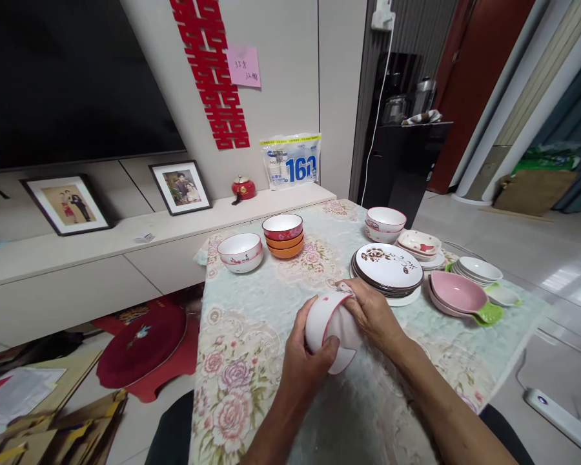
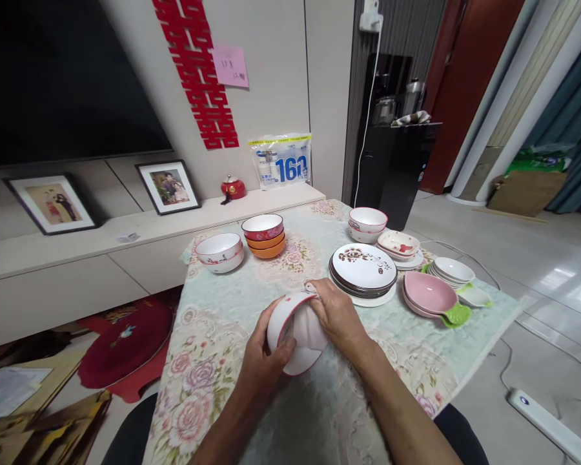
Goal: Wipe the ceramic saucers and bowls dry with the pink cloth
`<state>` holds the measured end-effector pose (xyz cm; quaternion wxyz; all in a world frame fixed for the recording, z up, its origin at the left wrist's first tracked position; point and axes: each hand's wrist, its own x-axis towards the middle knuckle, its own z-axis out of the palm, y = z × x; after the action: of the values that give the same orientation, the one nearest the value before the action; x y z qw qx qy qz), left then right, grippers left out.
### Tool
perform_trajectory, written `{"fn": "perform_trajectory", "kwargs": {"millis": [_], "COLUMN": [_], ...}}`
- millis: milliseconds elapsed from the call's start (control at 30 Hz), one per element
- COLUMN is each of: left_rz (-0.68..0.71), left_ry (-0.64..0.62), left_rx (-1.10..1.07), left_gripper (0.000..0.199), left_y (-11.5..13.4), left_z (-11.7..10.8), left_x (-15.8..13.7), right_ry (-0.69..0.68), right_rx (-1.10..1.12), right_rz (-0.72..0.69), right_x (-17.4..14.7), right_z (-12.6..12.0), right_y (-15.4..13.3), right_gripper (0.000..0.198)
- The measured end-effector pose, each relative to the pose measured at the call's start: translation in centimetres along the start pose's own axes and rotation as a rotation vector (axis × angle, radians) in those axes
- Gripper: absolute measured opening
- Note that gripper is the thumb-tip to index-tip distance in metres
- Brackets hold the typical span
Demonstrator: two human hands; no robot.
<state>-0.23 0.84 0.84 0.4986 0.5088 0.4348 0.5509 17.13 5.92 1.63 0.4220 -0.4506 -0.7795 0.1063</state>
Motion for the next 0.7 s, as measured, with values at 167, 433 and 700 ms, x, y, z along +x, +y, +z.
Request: {"fn": "perform_trajectory", "kwargs": {"millis": [167,433,700], "left_rz": [0.052,0.040,0.031], "left_ry": [0.044,0.017,0.048], "left_rx": [-0.103,-0.202,-0.062], "left_gripper": [0.067,0.076,0.070], "left_y": [0.0,0.2,0.2], "left_z": [-0.1,0.1,-0.5], "left_x": [-0.1,-0.1,0.1], "right_ry": [-0.029,0.137,0.218], "right_rx": [0.277,0.074,-0.351], "right_rz": [0.334,0.232,-0.337], "right_x": [0.0,-0.4,-1.3], "right_z": [1.0,0.8,0.3], "right_y": [-0.1,-0.7,-2.7], "right_gripper": [0.024,0.022,0.041]}}
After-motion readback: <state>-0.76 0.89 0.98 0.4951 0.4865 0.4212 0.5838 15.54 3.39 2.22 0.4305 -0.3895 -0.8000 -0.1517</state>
